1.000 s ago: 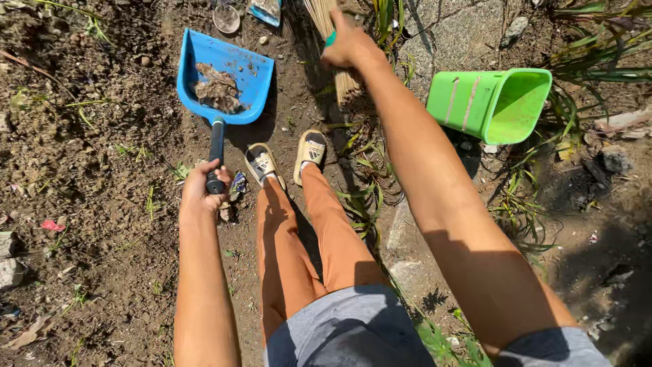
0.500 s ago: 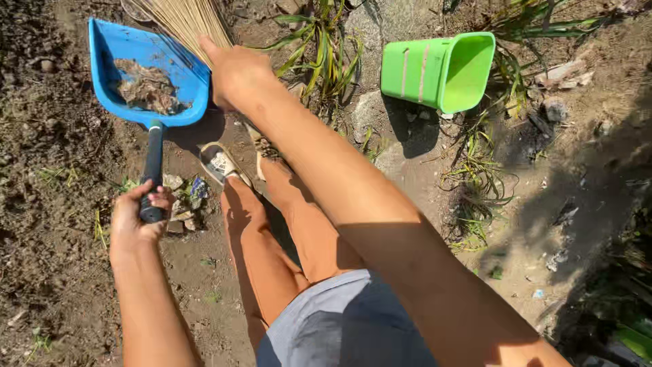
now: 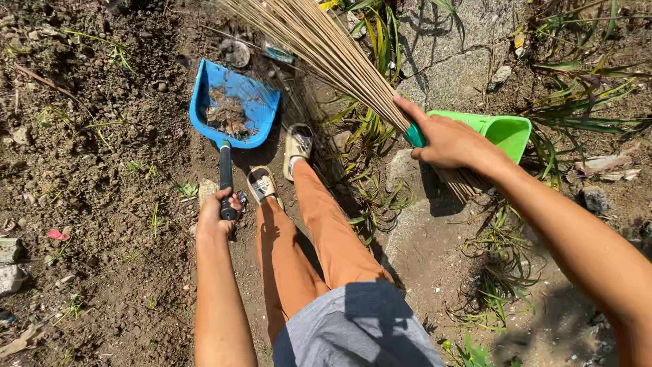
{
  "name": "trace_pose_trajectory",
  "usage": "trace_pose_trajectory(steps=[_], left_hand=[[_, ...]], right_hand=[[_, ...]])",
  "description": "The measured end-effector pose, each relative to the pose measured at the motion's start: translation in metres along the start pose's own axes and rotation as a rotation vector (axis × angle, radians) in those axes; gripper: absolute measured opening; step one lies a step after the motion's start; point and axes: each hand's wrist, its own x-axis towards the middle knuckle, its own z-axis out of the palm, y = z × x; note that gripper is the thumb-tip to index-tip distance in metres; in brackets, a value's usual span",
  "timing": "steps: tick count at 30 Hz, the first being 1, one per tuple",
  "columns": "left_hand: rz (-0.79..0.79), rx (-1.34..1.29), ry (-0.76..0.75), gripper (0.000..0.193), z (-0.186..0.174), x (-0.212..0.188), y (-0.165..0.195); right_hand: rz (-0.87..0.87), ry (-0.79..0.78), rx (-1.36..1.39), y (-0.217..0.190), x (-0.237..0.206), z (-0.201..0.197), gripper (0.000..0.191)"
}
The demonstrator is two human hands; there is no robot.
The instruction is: The person sweeps debris and leaves on a dirt path using a traditional broom and a blue dustpan, then transfers the collected debris into a green bucket. The person repeats this process multiple times along the path.
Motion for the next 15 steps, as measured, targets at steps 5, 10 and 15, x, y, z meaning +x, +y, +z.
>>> trace_pose_trajectory(steps=[5,10,15], left_hand=[[-0.009,-0.038,-0.091,0.032,-0.008,-0.019,0.012],[0.024,-0.071,-0.047,0.038,0.003,-0.027,0.008],[0.024,-0.117,0.009,0.037,0.013,-0.022,0.013]], right_hand=[[0.061,0.171,0.130,-0.013,0.124,-0.008,0.111],[-0.008,-0.157,0.137,-0.012,0.125,0.027,0.113],[-0.142,-0.317,0.078,0.017,0.056,0.056,0.111]])
